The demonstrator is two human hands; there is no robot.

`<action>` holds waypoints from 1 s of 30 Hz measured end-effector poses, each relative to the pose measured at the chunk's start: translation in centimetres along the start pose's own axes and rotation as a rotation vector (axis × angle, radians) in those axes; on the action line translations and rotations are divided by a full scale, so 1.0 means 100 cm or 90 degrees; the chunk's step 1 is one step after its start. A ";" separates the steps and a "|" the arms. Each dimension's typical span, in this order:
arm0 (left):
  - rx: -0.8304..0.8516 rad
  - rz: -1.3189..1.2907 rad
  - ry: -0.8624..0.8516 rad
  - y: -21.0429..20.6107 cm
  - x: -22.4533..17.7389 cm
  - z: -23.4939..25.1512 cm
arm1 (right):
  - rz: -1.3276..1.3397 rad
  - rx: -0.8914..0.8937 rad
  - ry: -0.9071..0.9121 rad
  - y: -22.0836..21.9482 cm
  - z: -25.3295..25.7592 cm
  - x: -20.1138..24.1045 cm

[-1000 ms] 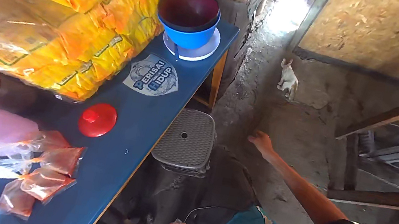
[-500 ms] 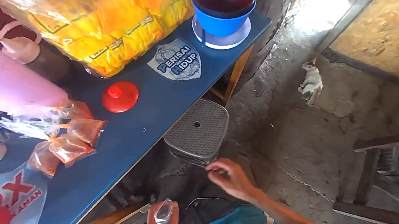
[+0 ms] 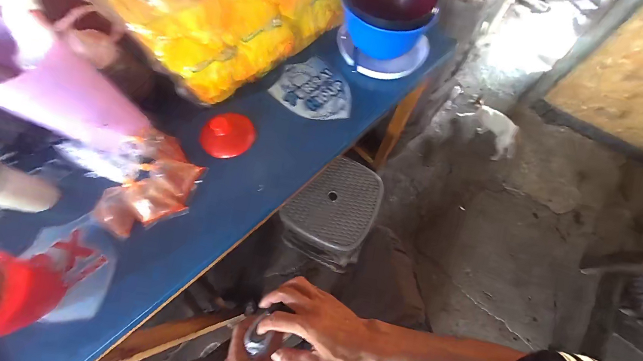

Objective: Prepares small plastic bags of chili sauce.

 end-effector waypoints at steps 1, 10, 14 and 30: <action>-0.004 -0.009 0.005 0.001 0.001 0.001 | -0.010 0.002 0.007 -0.001 0.001 0.001; -0.031 0.020 -0.036 0.003 0.010 0.012 | -0.041 0.197 0.000 -0.024 0.023 -0.006; -0.056 0.020 -0.034 0.012 0.013 0.022 | -0.051 0.202 0.016 -0.025 0.041 -0.002; -0.089 0.099 -0.185 0.020 -0.003 0.047 | -0.031 0.514 -0.155 -0.045 0.067 0.006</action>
Point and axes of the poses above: each hand's wrist, its own z-axis towards the middle knuckle, its own y-axis out of the back of the hand, x = y × z, the point moved 7 cm from there along z, towards the middle knuckle, and after that the axes turned 14 degrees about -x, right-handed, at the moved point
